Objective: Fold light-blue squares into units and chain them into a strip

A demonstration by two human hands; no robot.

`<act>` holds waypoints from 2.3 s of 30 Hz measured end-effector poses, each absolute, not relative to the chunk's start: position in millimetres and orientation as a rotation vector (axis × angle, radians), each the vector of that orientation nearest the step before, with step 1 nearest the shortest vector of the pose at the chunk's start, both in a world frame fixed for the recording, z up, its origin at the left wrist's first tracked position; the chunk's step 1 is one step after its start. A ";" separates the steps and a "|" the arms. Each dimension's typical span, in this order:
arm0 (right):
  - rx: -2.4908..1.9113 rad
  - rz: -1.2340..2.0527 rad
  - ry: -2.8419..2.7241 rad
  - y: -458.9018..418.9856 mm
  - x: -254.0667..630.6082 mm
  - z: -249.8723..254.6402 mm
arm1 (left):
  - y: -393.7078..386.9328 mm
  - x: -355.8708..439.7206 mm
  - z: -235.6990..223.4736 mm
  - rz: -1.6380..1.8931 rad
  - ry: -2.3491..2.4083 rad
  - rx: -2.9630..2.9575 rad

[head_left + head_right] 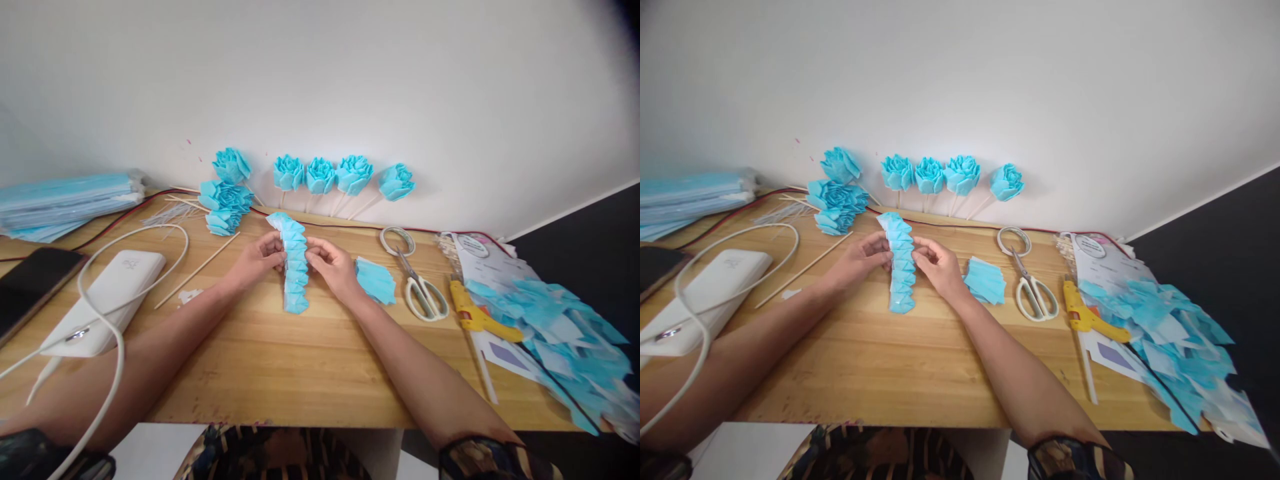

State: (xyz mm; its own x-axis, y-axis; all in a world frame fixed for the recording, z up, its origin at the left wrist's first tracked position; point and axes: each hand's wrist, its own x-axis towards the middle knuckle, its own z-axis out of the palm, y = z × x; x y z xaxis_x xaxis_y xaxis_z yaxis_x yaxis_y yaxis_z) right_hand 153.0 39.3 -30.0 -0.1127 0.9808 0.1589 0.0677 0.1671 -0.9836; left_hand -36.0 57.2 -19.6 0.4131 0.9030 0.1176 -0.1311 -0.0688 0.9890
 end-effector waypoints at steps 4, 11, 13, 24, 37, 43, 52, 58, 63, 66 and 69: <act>-1.134 1.125 -1.387 38.3 153.9 -25.5 | 58.4 -37.3 -22.9 1.050 0.722 1.288; -1.139 1.177 -1.575 34.1 155.6 -17.3 | 60.7 -39.6 -25.5 1.120 0.677 1.267; -1.142 1.162 -1.624 34.0 155.7 -17.9 | 60.6 -39.4 -25.8 1.118 0.668 1.281; -1.218 1.064 -1.600 35.9 156.1 -23.6 | 54.6 -35.8 -15.3 0.982 0.736 1.362; -1.204 1.055 -1.623 33.9 156.8 -21.3 | 58.1 -35.2 -17.2 1.035 0.736 1.364; -1.138 1.153 -1.613 34.0 157.2 -19.2 | 60.8 -36.9 -18.0 1.129 0.732 1.304; -1.179 1.111 -1.610 37.2 155.7 -27.7 | 56.9 -37.0 -17.1 1.000 0.701 1.357; -1.191 1.096 -1.580 36.6 155.6 -26.2 | 54.6 -33.9 -12.2 0.935 0.719 1.432; -1.172 1.078 -1.588 35.2 155.6 -25.7 | 57.7 -32.2 -17.0 0.962 0.697 1.441; -1.191 1.073 -1.596 34.6 156.1 -25.3 | 58.6 -32.7 -18.3 0.974 0.703 1.437; -1.184 1.085 -1.606 34.1 157.0 -23.2 | 58.4 -33.8 -16.6 0.977 0.702 1.427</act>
State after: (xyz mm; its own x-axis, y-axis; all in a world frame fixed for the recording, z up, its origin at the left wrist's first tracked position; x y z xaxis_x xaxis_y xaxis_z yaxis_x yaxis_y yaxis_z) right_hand 157.0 34.1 -23.2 -0.1981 0.9714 0.1307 0.2412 0.1776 -0.9541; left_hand -33.8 58.4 -16.6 0.4636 0.8721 0.1567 -0.1293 -0.1083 0.9857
